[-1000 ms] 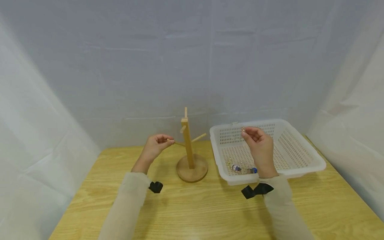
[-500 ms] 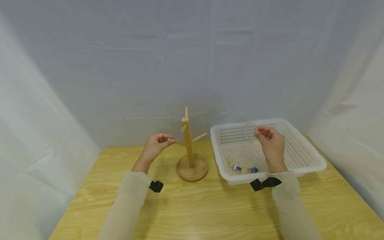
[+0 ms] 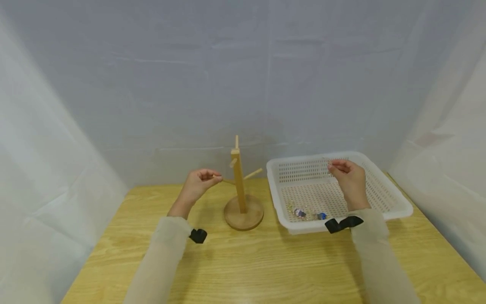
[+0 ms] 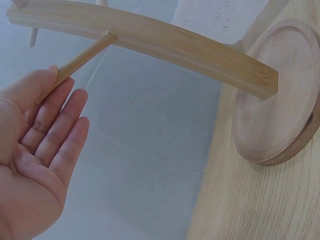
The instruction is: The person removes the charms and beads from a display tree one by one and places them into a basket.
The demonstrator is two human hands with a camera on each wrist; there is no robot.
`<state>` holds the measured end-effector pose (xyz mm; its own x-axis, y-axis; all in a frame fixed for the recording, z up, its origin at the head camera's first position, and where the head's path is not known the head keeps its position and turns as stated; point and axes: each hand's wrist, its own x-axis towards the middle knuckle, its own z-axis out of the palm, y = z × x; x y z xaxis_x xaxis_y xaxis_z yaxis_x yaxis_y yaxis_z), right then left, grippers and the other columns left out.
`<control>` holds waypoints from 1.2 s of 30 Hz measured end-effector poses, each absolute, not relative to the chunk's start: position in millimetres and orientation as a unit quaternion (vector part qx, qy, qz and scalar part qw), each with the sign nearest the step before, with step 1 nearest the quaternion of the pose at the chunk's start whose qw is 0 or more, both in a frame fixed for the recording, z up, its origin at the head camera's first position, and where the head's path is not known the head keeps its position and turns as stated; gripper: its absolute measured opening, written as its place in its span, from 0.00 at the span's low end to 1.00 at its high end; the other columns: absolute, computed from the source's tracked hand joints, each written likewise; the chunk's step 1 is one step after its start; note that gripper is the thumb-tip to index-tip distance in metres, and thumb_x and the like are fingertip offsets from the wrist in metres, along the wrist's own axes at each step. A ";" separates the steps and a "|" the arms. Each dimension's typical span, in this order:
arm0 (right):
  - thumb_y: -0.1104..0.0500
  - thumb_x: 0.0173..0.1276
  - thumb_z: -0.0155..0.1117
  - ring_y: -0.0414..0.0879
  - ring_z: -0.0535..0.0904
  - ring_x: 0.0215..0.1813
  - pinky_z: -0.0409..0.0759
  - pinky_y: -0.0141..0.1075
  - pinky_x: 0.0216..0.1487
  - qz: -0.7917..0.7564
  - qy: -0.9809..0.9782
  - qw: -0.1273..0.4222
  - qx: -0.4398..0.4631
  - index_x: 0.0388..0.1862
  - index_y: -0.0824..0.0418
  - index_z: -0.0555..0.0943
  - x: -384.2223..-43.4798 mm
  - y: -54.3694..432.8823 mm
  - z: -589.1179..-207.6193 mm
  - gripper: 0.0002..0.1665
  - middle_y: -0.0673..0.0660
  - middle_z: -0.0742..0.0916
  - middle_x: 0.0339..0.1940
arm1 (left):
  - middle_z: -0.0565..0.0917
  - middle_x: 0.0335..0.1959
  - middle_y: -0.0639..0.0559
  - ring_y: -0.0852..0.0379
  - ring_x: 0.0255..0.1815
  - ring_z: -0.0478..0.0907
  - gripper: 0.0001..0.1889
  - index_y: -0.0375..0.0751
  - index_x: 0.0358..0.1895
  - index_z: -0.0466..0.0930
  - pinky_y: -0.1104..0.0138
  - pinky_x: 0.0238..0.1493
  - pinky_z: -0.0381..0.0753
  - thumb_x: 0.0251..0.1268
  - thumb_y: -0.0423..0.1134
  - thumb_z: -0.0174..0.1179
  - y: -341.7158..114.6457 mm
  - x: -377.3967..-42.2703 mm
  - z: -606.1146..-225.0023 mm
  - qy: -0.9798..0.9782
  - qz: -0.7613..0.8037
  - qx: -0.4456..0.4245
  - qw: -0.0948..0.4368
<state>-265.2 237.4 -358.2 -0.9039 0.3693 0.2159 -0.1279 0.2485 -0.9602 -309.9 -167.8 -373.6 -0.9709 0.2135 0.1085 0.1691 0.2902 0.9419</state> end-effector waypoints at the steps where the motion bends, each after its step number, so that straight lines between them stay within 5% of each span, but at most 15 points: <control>1: 0.64 0.64 0.64 0.29 0.77 0.32 0.75 0.22 0.36 0.608 -0.763 0.203 -0.079 0.47 0.71 0.78 -265.9 238.0 -358.5 0.15 0.36 0.81 0.26 | 0.85 0.42 0.46 0.58 0.42 0.79 0.18 0.31 0.47 0.81 0.52 0.56 0.74 0.61 0.42 0.64 -168.0 -309.9 -373.8 0.803 0.584 0.119 0.020; 18: 0.62 0.65 0.64 0.29 0.77 0.32 0.76 0.25 0.41 0.585 -0.787 0.178 -0.082 0.49 0.72 0.78 -272.0 243.8 -363.0 0.17 0.53 0.86 0.36 | 0.84 0.42 0.47 0.56 0.43 0.79 0.18 0.31 0.47 0.81 0.56 0.54 0.76 0.61 0.43 0.64 -168.8 -308.7 -375.5 0.807 0.578 0.116 0.019; 25: 0.61 0.64 0.64 0.31 0.76 0.31 0.77 0.30 0.38 0.538 -0.819 0.178 -0.087 0.47 0.69 0.81 -271.9 244.6 -364.4 0.15 0.44 0.82 0.29 | 0.85 0.41 0.48 0.56 0.42 0.79 0.15 0.34 0.45 0.82 0.57 0.53 0.76 0.61 0.42 0.64 -168.2 -308.2 -374.6 0.806 0.579 0.119 0.017; 32: 0.62 0.63 0.65 0.28 0.76 0.29 0.74 0.24 0.35 0.529 -0.824 0.191 -0.071 0.45 0.70 0.81 -272.1 243.5 -364.9 0.14 0.59 0.86 0.37 | 0.84 0.42 0.46 0.56 0.43 0.79 0.16 0.33 0.45 0.82 0.54 0.55 0.75 0.61 0.42 0.64 -169.0 -310.0 -375.1 0.805 0.580 0.122 0.019; 36: 0.62 0.64 0.64 0.29 0.76 0.31 0.74 0.26 0.37 0.526 -0.827 0.187 -0.065 0.45 0.69 0.82 -271.9 243.2 -365.7 0.14 0.54 0.85 0.34 | 0.85 0.42 0.46 0.55 0.44 0.79 0.14 0.34 0.44 0.82 0.51 0.57 0.73 0.61 0.42 0.64 -168.6 -310.7 -375.2 0.800 0.587 0.124 0.018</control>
